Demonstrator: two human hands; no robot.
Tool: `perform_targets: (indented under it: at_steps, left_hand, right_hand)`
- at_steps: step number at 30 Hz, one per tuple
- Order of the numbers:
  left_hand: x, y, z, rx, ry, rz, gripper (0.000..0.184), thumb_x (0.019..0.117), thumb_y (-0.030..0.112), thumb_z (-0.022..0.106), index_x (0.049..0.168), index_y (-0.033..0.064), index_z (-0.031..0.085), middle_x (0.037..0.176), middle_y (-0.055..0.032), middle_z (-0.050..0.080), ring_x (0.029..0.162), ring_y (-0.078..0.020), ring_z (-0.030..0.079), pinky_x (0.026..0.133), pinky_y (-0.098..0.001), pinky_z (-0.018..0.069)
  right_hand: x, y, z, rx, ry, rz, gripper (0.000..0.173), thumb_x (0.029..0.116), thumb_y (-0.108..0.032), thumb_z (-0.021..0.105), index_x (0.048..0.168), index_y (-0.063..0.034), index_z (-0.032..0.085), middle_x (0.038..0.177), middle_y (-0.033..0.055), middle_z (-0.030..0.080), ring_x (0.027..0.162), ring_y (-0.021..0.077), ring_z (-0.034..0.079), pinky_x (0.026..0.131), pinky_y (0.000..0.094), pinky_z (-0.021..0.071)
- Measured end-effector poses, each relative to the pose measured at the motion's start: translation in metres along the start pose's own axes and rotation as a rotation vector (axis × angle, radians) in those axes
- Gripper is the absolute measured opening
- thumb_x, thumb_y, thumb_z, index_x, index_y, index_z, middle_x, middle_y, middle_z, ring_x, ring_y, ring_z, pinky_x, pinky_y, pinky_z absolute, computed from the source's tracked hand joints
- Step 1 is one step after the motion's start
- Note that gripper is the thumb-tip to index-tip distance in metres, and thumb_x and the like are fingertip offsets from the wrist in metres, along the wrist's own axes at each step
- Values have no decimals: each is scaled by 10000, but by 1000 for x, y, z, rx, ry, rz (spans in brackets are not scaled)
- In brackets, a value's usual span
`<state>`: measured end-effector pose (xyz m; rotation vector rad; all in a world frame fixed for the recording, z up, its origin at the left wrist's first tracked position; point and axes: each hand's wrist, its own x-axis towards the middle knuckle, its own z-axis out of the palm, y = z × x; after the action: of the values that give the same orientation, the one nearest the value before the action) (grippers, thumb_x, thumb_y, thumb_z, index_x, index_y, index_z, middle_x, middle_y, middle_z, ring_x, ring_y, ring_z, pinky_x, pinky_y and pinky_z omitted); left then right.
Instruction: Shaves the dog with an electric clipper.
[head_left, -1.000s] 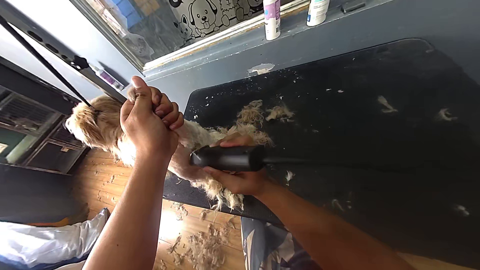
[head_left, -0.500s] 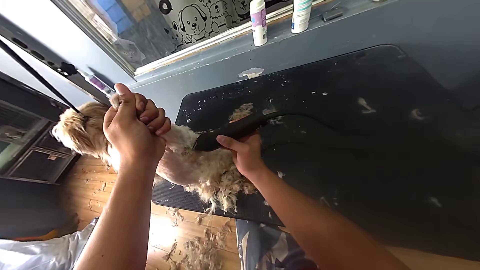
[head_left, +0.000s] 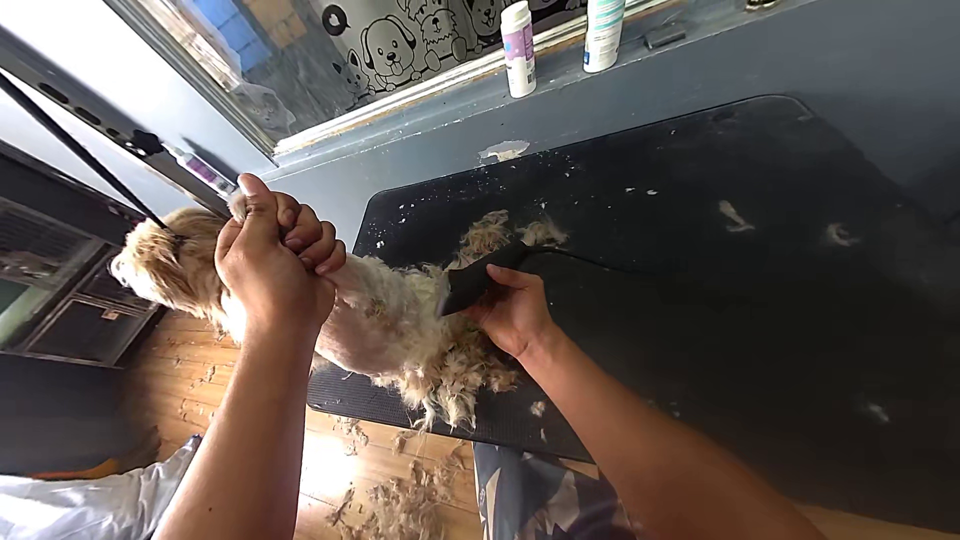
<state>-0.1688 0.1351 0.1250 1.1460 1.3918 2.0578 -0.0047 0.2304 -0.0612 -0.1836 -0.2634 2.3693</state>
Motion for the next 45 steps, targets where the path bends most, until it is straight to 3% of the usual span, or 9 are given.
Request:
perform_targets:
  at_steps: [4,9,12,15,19,30,36,40,45]
  left_hand:
    - [1,0,0,-25,-27,-4,528,1139,400,258,685,203,440,513,71,350,399,-76,326,387,-223,326]
    - [0,-1,1,-63,-73,-17,503,1139,378,275,700,199,442,516,72,352,401,-68,329,390,-216,330]
    - [0,1,0,-72,-93,-23,499,1139,372,283,699,194,437,522,66,346,404,-74,324,392,-219,323]
    - [-1,2,-4,-36,-120,-20,487,1139,376,283,718,202,456,533,75,364,414,-70,334,395,-218,332]
    - [0,3,-8,1,-131,-8,519,1139,386,249,697,211,457,524,77,366,409,-70,336,392,-224,340]
    - [-1,0,-4,58,-68,0,521,1144,377,206,704,220,436,526,81,352,413,-78,324,399,-224,323]
    - [3,-1,-14,13,-85,3,494,1143,384,238,730,210,446,533,73,358,413,-83,337,395,-228,344]
    - [4,-4,-14,3,-92,-1,478,1141,380,255,738,214,451,539,76,360,418,-80,341,398,-225,342]
    - [5,-5,-20,-7,-123,8,478,1143,369,238,751,215,466,546,82,366,428,-73,343,412,-217,343]
  right_hand:
    - [0,-7,-16,120,-102,39,241,871,-315,627,976,-112,705,934,114,728,839,221,728,717,410,619]
    - [0,-12,-20,168,-191,12,315,818,-306,728,1048,-91,708,993,125,720,903,229,731,767,408,625]
    - [1,-8,2,-114,-52,-193,183,863,-164,691,1028,-88,672,947,121,730,835,230,729,743,442,627]
    - [2,8,13,-356,-30,-440,357,800,18,787,1111,-10,613,966,145,730,844,257,742,758,491,653]
    - [7,29,16,-388,-154,-627,432,763,74,812,1150,18,628,1031,162,729,955,254,729,855,459,632]
    - [-3,42,-5,-518,-328,-452,507,691,154,792,1136,33,582,1033,164,711,947,241,720,849,416,631]
    - [5,36,5,-359,-307,-571,486,725,161,757,1154,30,571,1066,183,708,986,259,716,877,433,616]
    - [0,47,2,-410,-325,-520,508,690,162,766,1136,23,567,1046,176,706,971,255,714,865,429,620]
    - [-11,40,-1,-548,-298,-388,490,705,133,805,1145,61,602,1017,165,723,936,232,726,861,418,631]
